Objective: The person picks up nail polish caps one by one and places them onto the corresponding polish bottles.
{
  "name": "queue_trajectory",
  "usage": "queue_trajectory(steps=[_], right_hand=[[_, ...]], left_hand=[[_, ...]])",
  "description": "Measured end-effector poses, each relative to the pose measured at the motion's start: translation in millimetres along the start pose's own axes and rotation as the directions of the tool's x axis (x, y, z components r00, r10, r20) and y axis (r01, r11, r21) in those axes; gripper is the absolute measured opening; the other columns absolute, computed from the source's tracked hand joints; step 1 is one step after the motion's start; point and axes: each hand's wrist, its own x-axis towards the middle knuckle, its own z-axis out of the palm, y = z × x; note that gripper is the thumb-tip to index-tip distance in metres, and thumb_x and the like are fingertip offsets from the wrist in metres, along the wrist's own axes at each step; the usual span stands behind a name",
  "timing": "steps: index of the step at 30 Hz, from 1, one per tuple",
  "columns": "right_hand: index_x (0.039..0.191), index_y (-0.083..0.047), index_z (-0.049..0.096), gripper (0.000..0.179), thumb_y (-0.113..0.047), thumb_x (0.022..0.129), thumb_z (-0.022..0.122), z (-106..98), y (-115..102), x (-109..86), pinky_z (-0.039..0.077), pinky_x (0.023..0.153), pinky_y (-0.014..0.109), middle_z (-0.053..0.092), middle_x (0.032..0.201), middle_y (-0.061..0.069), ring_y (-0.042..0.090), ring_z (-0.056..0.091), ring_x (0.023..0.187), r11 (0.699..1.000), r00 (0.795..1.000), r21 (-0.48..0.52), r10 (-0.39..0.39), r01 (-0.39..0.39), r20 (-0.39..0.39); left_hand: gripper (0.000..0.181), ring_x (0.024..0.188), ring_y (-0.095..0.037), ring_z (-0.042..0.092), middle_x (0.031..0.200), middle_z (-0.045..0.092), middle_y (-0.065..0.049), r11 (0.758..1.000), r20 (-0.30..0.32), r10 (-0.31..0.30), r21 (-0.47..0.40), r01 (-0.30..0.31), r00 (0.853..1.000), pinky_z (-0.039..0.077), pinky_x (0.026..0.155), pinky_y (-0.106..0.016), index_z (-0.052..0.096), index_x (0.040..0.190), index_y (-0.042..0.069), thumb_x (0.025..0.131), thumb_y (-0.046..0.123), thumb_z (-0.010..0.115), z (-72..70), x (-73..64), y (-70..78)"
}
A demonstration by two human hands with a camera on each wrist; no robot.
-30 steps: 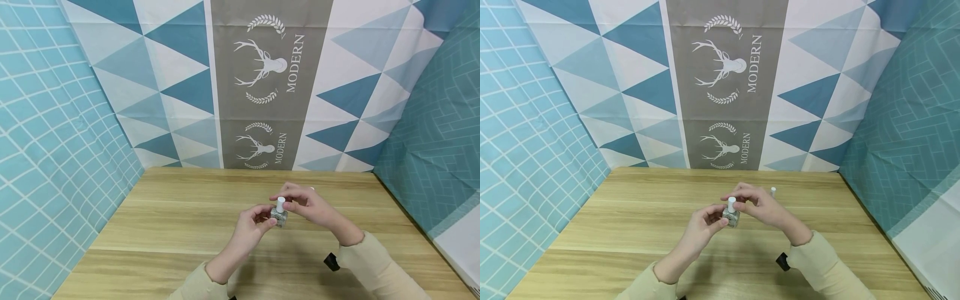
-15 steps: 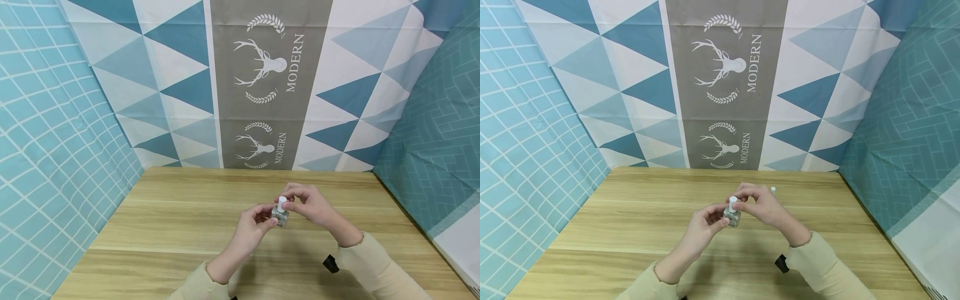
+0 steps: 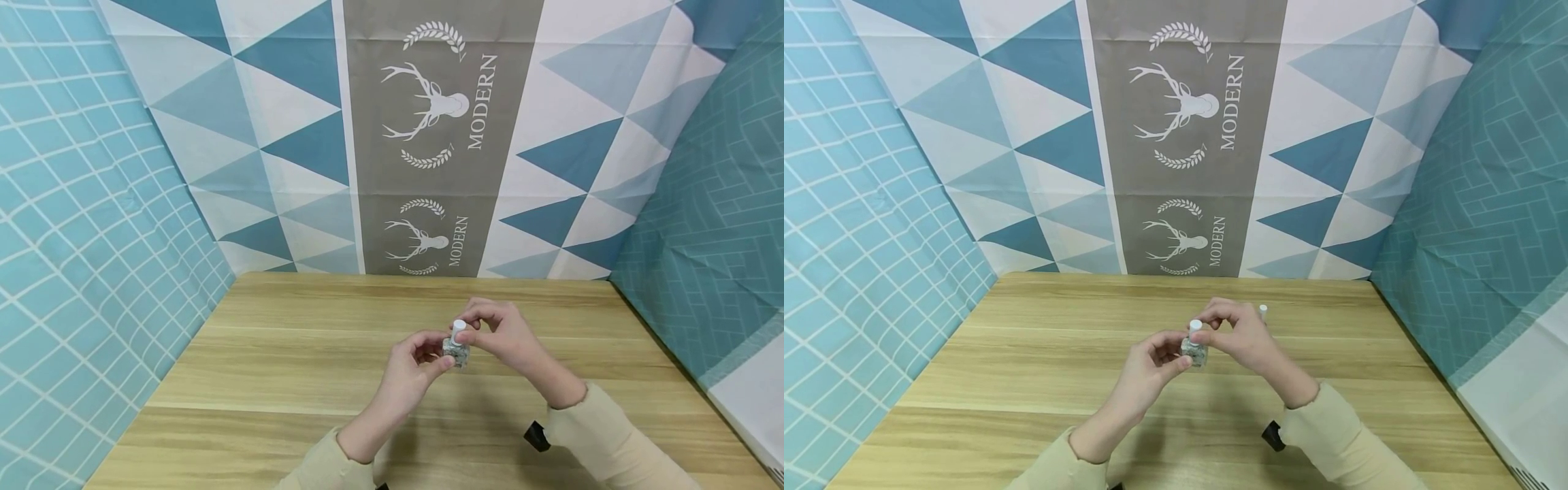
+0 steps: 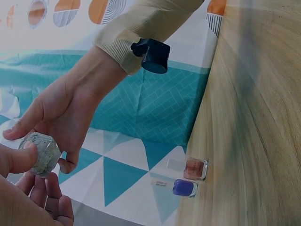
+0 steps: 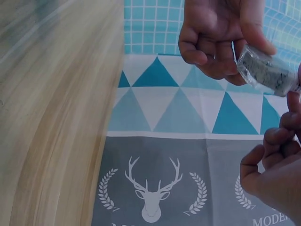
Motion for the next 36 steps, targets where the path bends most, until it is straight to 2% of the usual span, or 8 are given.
queue_trajectory(steps=[7,12,17,20,22,26,29,36], right_hand=[[0.085,-0.005,0.069,0.008,-0.001,0.079,0.073,5,-2,-0.8,0.038,0.067,0.028,0.049,0.074,-0.003,0.013,0.043,0.074,0.999,0.997,-0.009,0.031,-0.032,-0.069],[0.085,-0.008,0.068,0.011,-0.001,0.079,0.072,5,-3,-0.7,0.039,0.067,0.027,0.051,0.077,-0.002,0.013,0.043,0.075,0.999,0.997,-0.017,0.032,-0.033,-0.068],[0.105,-0.007,0.068,0.019,-0.003,0.087,0.064,-3,-2,-0.3,0.042,0.069,0.026,0.055,0.089,0.001,0.013,0.046,0.081,0.999,0.999,-0.037,-0.005,0.007,0.045],[0.119,-0.009,0.064,0.026,-0.007,0.094,0.055,-8,-2,-0.3,0.043,0.070,0.028,0.055,0.096,0.003,0.014,0.047,0.084,0.999,0.989,-0.014,-0.046,0.049,0.138],[0.122,-0.008,0.062,0.028,-0.007,0.096,0.050,-11,-3,0.2,0.044,0.070,0.029,0.055,0.098,0.004,0.017,0.047,0.084,0.997,0.980,0.026,-0.073,0.069,0.187],[0.120,-0.004,0.062,0.027,-0.005,0.097,0.048,-13,-3,1.9,0.046,0.072,0.029,0.054,0.100,0.007,0.019,0.049,0.087,0.991,0.961,0.096,-0.111,0.089,0.252],[0.116,-0.003,0.063,0.025,-0.004,0.097,0.047,-13,-4,2.9,0.049,0.074,0.030,0.055,0.100,0.007,0.019,0.053,0.090,0.989,0.955,0.127,-0.105,0.072,0.279],[0.106,-0.005,0.066,0.019,-0.001,0.095,0.050,-11,-3,2.5,0.050,0.076,0.029,0.058,0.097,0.006,0.016,0.056,0.089,0.995,0.967,0.087,-0.075,0.055,0.245]], left_hand=[[0.027,0.083,-0.013,0.059,0.091,0.066,-0.006,1.000,-0.019,-0.024,0.004,0.024,1.000,0.048,0.077,-0.024,0.067,0.104,0.006,0.079,0.009,0.075,-0.9,0.2,0.6],[0.027,0.083,-0.013,0.058,0.091,0.066,-0.006,1.000,-0.017,-0.021,0.007,0.021,1.000,0.048,0.077,-0.024,0.067,0.104,0.006,0.078,0.010,0.076,-1.4,0.7,0.4],[0.027,0.083,-0.013,0.059,0.092,0.067,-0.008,1.000,-0.015,-0.010,0.016,0.011,1.000,0.048,0.076,-0.023,0.068,0.105,0.004,0.079,0.010,0.075,-1.6,0.8,1.1],[0.027,0.083,-0.013,0.059,0.093,0.068,-0.009,1.000,-0.010,-0.002,0.015,0.003,1.000,0.048,0.076,-0.023,0.068,0.105,0.003,0.080,0.009,0.074,-1.8,0.5,0.8],[0.027,0.084,-0.012,0.059,0.094,0.069,-0.009,1.000,-0.005,0.001,0.017,-0.001,1.000,0.048,0.077,-0.024,0.069,0.106,0.003,0.080,0.010,0.074,-1.9,0.4,0.6],[0.026,0.085,-0.013,0.061,0.096,0.070,-0.009,0.999,0.006,0.017,0.027,-0.017,1.000,0.048,0.077,-0.025,0.069,0.106,0.004,0.081,0.010,0.073,-2.1,0.4,0.6],[0.026,0.086,-0.015,0.061,0.096,0.070,-0.010,0.999,0.011,0.030,0.031,-0.031,0.999,0.049,0.076,-0.025,0.069,0.106,0.002,0.081,0.008,0.072,-1.9,0.3,0.9],[0.028,0.087,-0.017,0.061,0.098,0.070,-0.009,1.000,0.012,0.007,-0.011,-0.006,1.000,0.049,0.077,-0.024,0.068,0.109,0.003,0.081,0.007,0.072,-2.0,-0.3,2.9]])
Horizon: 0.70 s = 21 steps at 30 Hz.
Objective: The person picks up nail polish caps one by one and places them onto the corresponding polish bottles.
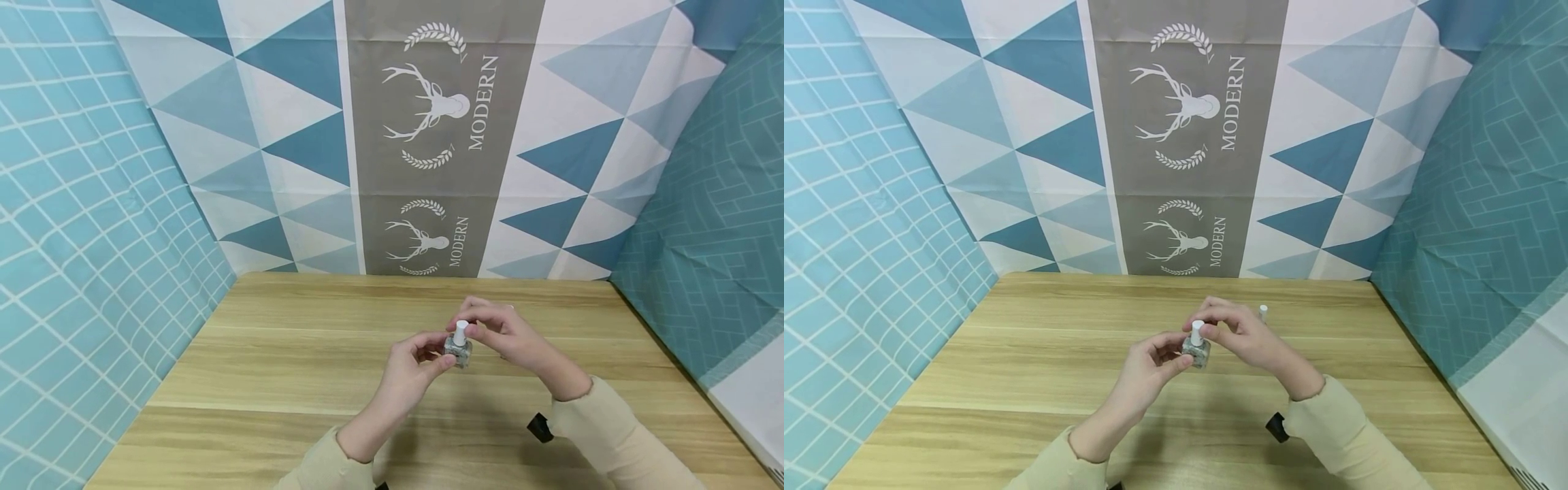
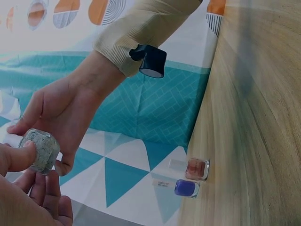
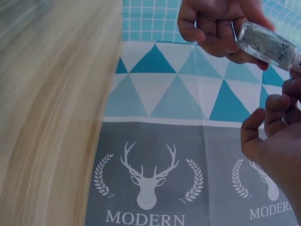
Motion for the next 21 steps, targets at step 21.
queue_trajectory(steps=[21], right_hand=[[0.097,-0.011,0.073,0.015,-0.005,0.086,0.066,8.0,2.6,-0.3,0.040,0.061,0.029,0.061,0.083,-0.001,0.011,0.051,0.074,0.984,0.972,-0.158,0.040,-0.078,-0.231]], left_hand=[[0.028,0.082,-0.012,0.059,0.090,0.068,-0.007,0.999,-0.055,-0.015,0.041,0.017,0.998,0.048,0.078,-0.025,0.070,0.102,0.006,0.076,0.015,0.078,1.4,2.3,-2.1]])
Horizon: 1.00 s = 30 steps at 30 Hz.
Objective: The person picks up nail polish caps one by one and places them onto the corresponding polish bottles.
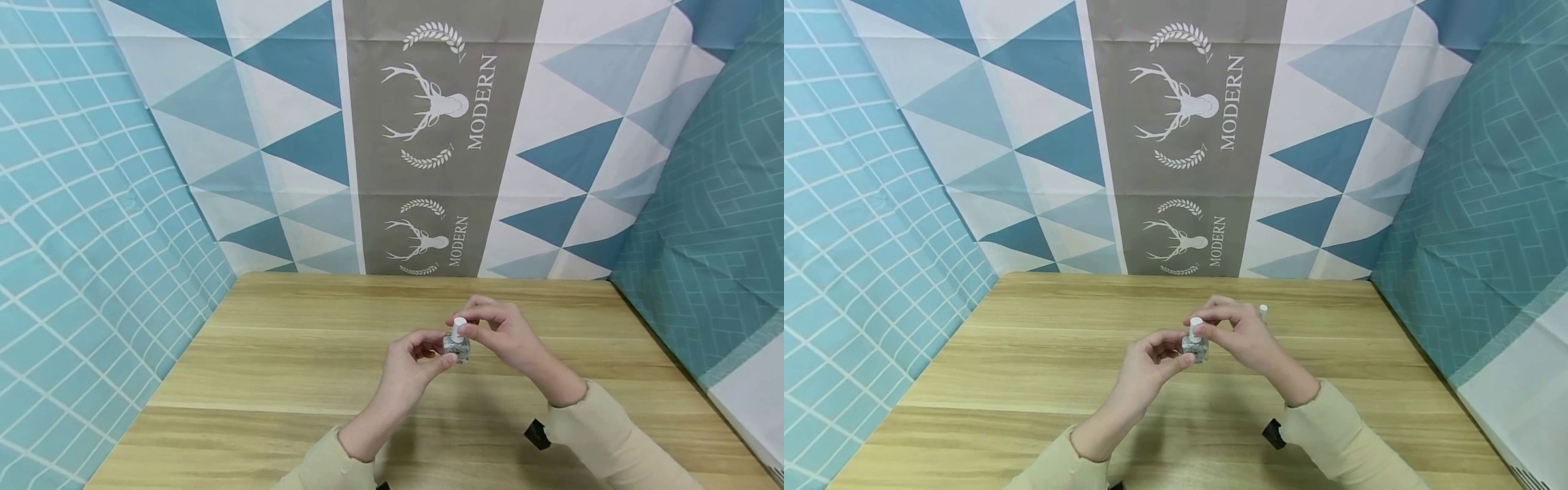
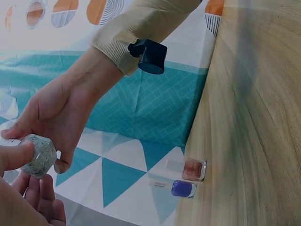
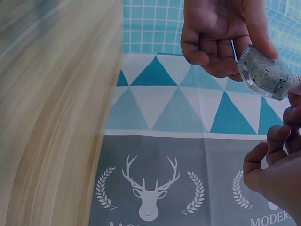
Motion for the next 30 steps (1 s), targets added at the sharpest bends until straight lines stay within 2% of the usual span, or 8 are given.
queue_trajectory(steps=[10,18,23,26,30], right_hand=[[0.088,-0.009,0.074,0.011,-0.003,0.079,0.073,4.4,-4.3,0.4,0.038,0.055,0.027,0.059,0.078,-0.004,0.011,0.047,0.068,1.000,0.996,-0.001,0.026,-0.026,-0.080],[0.084,-0.010,0.071,0.009,-0.006,0.078,0.075,8.0,-3.7,-0.8,0.036,0.062,0.027,0.049,0.072,-0.004,0.012,0.042,0.071,0.997,0.991,0.066,0.058,-0.051,-0.117],[0.087,-0.005,0.069,0.008,-0.005,0.081,0.073,7.9,-0.4,-1.0,0.039,0.067,0.025,0.052,0.077,-0.004,0.012,0.043,0.074,0.994,0.995,0.097,0.054,-0.045,-0.089],[0.097,0.000,0.068,0.015,-0.004,0.082,0.070,4.7,0.8,-1.3,0.042,0.071,0.025,0.056,0.084,-0.002,0.013,0.046,0.079,0.995,0.999,0.094,0.029,-0.025,-0.037],[0.109,0.000,0.066,0.023,-0.003,0.086,0.066,-1.3,2.9,-2.5,0.043,0.069,0.026,0.056,0.089,0.001,0.013,0.047,0.081,0.997,0.999,0.073,-0.010,0.006,0.046]], left_hand=[[0.028,0.082,-0.012,0.060,0.091,0.068,-0.007,1.000,-0.011,-0.007,-0.017,0.007,1.000,0.048,0.078,-0.024,0.069,0.101,0.006,0.076,0.013,0.078,0.2,-0.2,1.3],[0.027,0.081,-0.011,0.060,0.090,0.069,-0.004,1.000,0.005,-0.018,0.004,0.018,1.000,0.049,0.080,-0.029,0.070,0.101,0.008,0.076,0.013,0.078,0.7,0.5,0.4],[0.027,0.082,-0.012,0.060,0.091,0.069,-0.005,1.000,0.011,-0.018,0.004,0.018,1.000,0.048,0.079,-0.026,0.069,0.102,0.007,0.077,0.013,0.077,0.5,-0.5,0.8],[0.028,0.083,-0.013,0.059,0.092,0.069,-0.008,1.000,0.005,-0.005,0.001,0.005,1.000,0.047,0.078,-0.024,0.069,0.104,0.005,0.079,0.013,0.076,0.0,-0.5,0.8],[0.027,0.083,-0.014,0.059,0.093,0.068,-0.010,1.000,-0.001,-0.001,-0.014,0.001,1.000,0.047,0.077,-0.024,0.068,0.104,0.003,0.080,0.012,0.075,-1.0,-0.8,1.8]])
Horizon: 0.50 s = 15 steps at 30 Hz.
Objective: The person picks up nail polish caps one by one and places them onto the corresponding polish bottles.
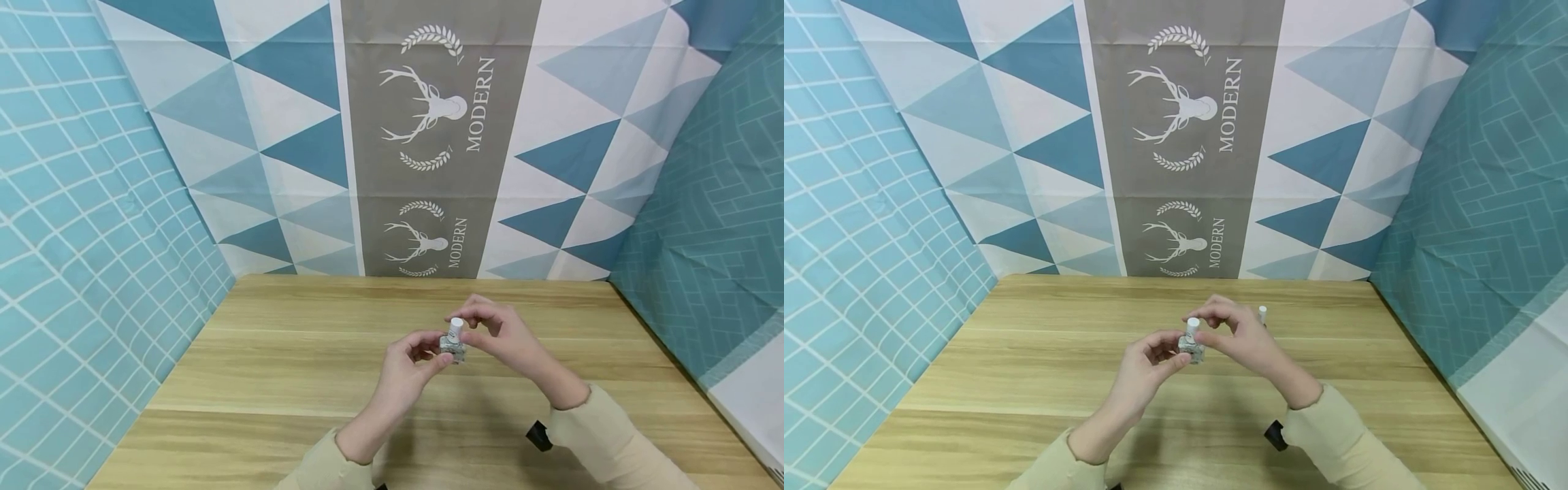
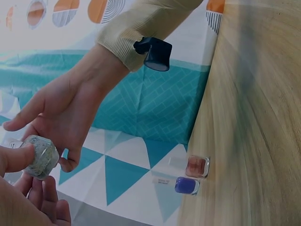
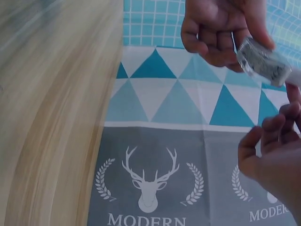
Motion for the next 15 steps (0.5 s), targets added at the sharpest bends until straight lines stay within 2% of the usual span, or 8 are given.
queue_trajectory(steps=[7,10,15], right_hand=[[0.116,-0.006,0.064,0.025,-0.003,0.093,0.056,-4.2,-3.0,0.1,0.048,0.071,0.028,0.055,0.095,0.003,0.016,0.052,0.084,0.999,0.989,0.034,0.012,-0.017,0.147],[0.112,-0.008,0.066,0.022,-0.003,0.092,0.057,-4.3,-3.6,1.3,0.048,0.073,0.028,0.057,0.093,0.004,0.016,0.053,0.085,0.999,0.989,0.039,0.014,-0.020,0.146],[0.106,-0.010,0.070,0.018,-0.006,0.090,0.061,-3.0,-2.4,2.6,0.044,0.071,0.030,0.061,0.089,0.007,0.014,0.053,0.084,1.000,0.995,-0.005,-0.004,0.005,0.101]], left_hand=[[0.025,0.084,-0.012,0.059,0.093,0.069,-0.007,1.000,0.036,-0.014,-0.009,0.015,0.999,0.045,0.078,-0.025,0.070,0.105,0.006,0.080,0.011,0.074,-1.4,-1.2,0.3],[0.026,0.085,-0.013,0.059,0.094,0.069,-0.009,1.000,0.042,-0.004,-0.010,0.004,0.999,0.045,0.078,-0.025,0.070,0.105,0.005,0.081,0.010,0.073,-1.6,-1.5,0.4],[0.026,0.087,-0.015,0.060,0.095,0.070,-0.008,1.000,0.040,0.017,0.014,-0.018,0.999,0.044,0.078,-0.026,0.070,0.106,0.005,0.081,0.011,0.074,-2.1,-0.9,0.4]])
